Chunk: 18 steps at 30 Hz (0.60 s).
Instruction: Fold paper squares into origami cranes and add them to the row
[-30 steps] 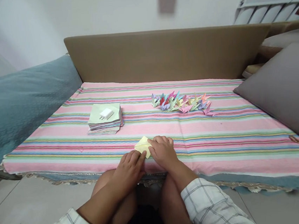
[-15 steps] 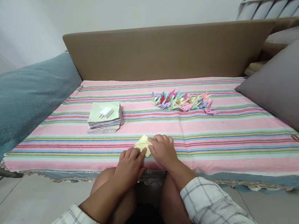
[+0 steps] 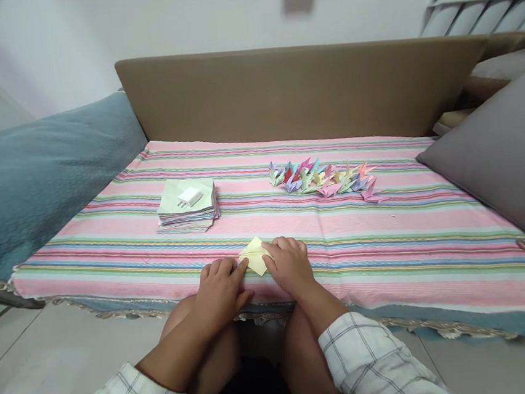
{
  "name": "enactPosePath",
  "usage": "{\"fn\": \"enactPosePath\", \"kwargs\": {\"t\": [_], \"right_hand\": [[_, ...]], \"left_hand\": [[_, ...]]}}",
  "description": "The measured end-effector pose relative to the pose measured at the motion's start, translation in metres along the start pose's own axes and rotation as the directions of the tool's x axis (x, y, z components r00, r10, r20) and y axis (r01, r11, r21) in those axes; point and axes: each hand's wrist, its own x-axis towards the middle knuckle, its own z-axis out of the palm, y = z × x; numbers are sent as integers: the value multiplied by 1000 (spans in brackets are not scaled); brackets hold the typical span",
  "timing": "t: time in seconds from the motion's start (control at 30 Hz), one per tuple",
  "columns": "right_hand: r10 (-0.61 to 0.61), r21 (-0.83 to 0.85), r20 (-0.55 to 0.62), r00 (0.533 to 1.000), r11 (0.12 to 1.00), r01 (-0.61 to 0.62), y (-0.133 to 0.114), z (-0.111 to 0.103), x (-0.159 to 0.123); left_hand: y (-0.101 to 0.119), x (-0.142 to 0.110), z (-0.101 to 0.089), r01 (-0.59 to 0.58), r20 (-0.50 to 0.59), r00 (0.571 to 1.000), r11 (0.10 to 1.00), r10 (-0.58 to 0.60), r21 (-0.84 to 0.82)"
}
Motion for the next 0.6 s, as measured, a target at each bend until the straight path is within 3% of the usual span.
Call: {"fn": "enactPosePath", "kwargs": {"t": [0.3, 0.4, 0.5, 0.6], "right_hand": [[-12, 10, -20, 1000, 1000, 13, 1, 1, 0], [-13, 12, -25, 1000, 1000, 13, 1, 2, 0], [-21, 12, -29, 999, 1000, 22, 1, 1, 0], [-22, 7, -35, 999, 1000, 23, -1, 0, 0]], "left_hand": [[-12, 0, 1, 51, -41, 998, 998, -52, -42], [-13, 0, -3, 38, -141, 989, 995, -51, -91], [-6, 5, -4, -151, -296, 947, 986, 123, -74], [2, 15, 3, -333, -283, 903, 943, 323, 15]]}}
